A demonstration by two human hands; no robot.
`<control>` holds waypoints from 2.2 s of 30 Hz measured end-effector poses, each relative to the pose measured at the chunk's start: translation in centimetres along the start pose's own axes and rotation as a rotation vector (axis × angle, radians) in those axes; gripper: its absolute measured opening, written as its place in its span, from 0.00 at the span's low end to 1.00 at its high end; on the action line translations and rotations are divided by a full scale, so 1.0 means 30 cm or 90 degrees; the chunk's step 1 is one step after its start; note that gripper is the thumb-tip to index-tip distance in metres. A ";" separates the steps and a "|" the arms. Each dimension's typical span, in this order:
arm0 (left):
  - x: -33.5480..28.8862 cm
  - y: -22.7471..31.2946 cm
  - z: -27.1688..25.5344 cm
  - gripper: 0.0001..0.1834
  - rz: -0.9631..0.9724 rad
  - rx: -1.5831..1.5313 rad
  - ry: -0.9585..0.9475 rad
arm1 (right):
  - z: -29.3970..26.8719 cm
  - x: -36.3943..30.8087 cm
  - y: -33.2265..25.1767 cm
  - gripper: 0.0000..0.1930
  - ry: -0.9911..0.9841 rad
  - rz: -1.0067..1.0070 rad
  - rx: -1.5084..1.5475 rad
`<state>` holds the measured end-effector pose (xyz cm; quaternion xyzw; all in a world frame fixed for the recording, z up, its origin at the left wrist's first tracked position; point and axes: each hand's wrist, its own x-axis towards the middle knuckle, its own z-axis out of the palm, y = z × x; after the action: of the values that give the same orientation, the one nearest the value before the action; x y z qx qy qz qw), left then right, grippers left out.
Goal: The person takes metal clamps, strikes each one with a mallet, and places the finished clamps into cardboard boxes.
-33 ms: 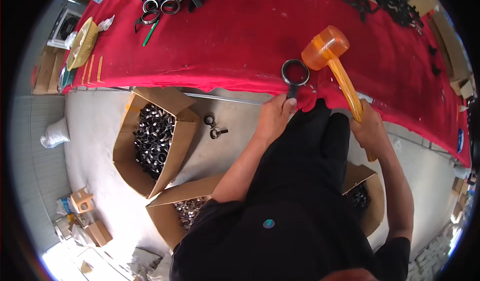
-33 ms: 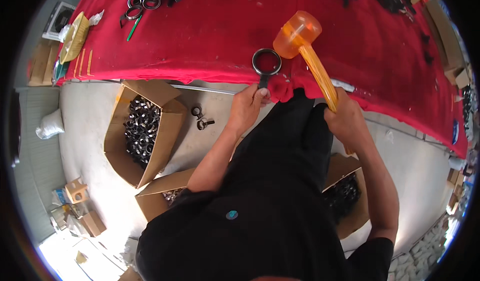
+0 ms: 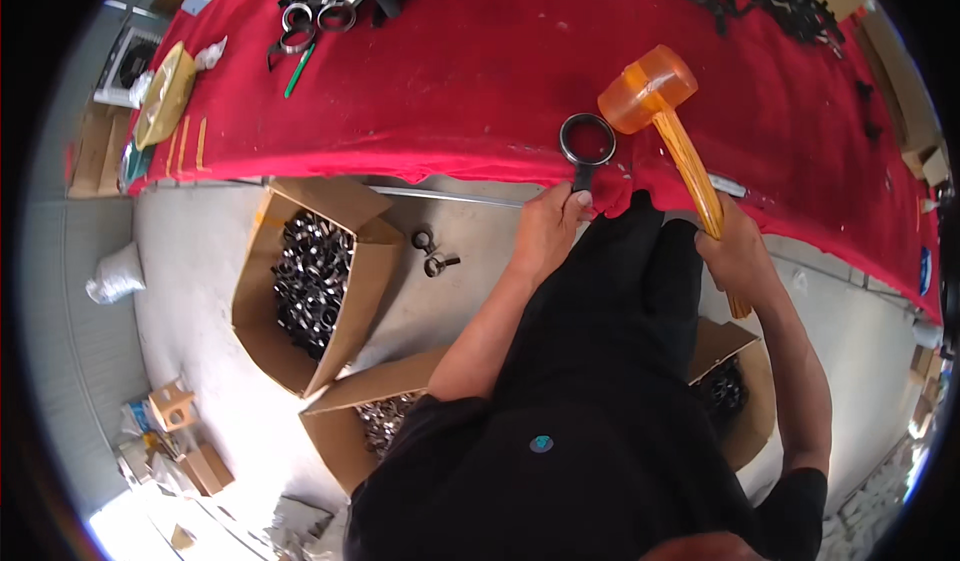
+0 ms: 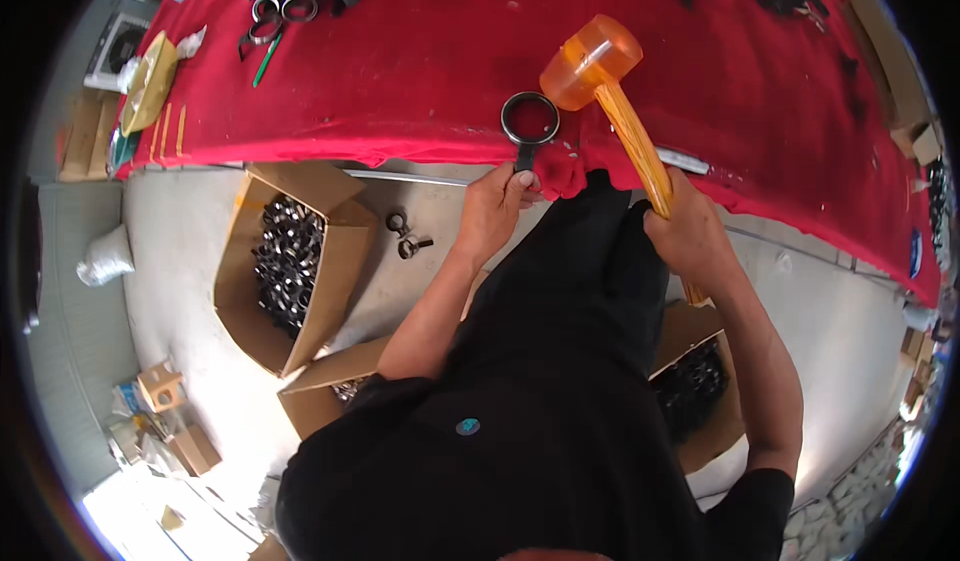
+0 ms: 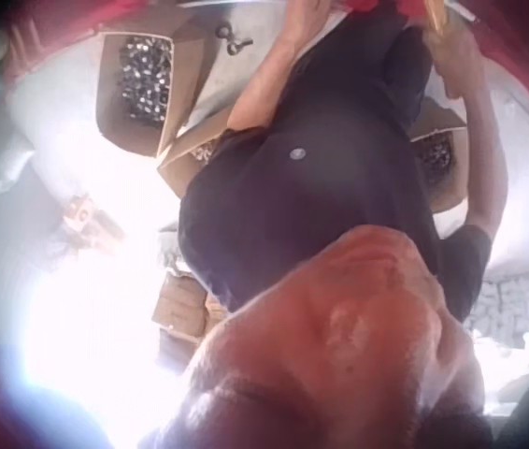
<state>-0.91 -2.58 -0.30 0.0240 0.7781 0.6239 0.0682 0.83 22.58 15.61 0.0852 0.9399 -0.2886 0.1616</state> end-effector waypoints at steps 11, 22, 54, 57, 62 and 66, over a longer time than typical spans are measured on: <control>-0.224 -0.109 -0.329 0.09 0.051 0.226 0.271 | -0.103 0.014 0.148 0.08 0.170 -0.069 0.375; -0.373 -0.008 -0.949 0.29 -0.212 0.718 0.458 | -0.149 0.258 0.353 0.09 0.278 -0.038 0.379; 1.365 0.420 0.028 0.22 -0.053 0.241 0.188 | -0.153 0.299 0.358 0.08 0.325 0.055 0.481; 1.252 0.384 -0.083 0.21 0.082 0.289 0.301 | -0.139 0.324 0.361 0.08 0.321 0.058 0.472; 0.768 0.453 -0.125 0.20 0.163 0.386 0.270 | -0.151 0.291 0.392 0.09 0.354 0.057 0.486; 0.421 0.388 -0.172 0.19 0.102 0.404 0.221 | -0.139 0.312 0.361 0.09 0.346 0.032 0.478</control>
<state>-14.65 -3.45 11.18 -0.0018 0.9286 0.3494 -0.1246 -6.24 34.44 10.00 0.2330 0.7761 -0.5724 -0.1253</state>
